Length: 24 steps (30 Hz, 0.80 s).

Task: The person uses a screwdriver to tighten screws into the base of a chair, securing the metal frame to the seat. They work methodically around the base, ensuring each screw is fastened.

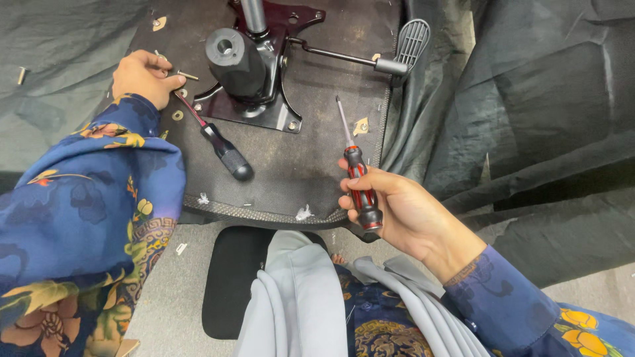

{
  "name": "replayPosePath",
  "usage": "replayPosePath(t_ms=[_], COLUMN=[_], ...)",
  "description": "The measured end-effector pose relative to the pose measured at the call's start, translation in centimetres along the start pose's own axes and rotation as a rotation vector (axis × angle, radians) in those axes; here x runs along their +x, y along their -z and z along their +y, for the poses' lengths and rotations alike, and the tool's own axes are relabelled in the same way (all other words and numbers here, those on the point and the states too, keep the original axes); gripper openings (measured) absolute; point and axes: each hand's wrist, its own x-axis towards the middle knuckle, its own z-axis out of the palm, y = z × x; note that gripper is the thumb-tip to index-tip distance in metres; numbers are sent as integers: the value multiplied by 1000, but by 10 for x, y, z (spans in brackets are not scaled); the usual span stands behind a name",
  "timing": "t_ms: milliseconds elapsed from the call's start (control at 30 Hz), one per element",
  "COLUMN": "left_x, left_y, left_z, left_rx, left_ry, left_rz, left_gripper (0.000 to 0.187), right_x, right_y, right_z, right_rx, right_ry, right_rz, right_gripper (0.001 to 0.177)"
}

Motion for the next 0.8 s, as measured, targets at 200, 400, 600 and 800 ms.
replayPosePath(t_ms=[200,400,600,800], left_x=[-1,-8,-60,-175], left_y=[-2,-4,11,14], left_z=[2,5,51,117], left_rx=[-2,-165,-499,-678], left_ry=[-74,-86,-139,-123], left_rz=[-64,107,397,363], left_gripper=[19,15,17,18], right_x=[4,4,3,5], right_y=[-1,-3,1,4], right_z=[-1,2,6,10], right_rx=[26,10,24,38], right_ry=[-18,-39,-50,-37], right_rz=[-6,-4,-12,33], right_gripper=[39,38,36,33])
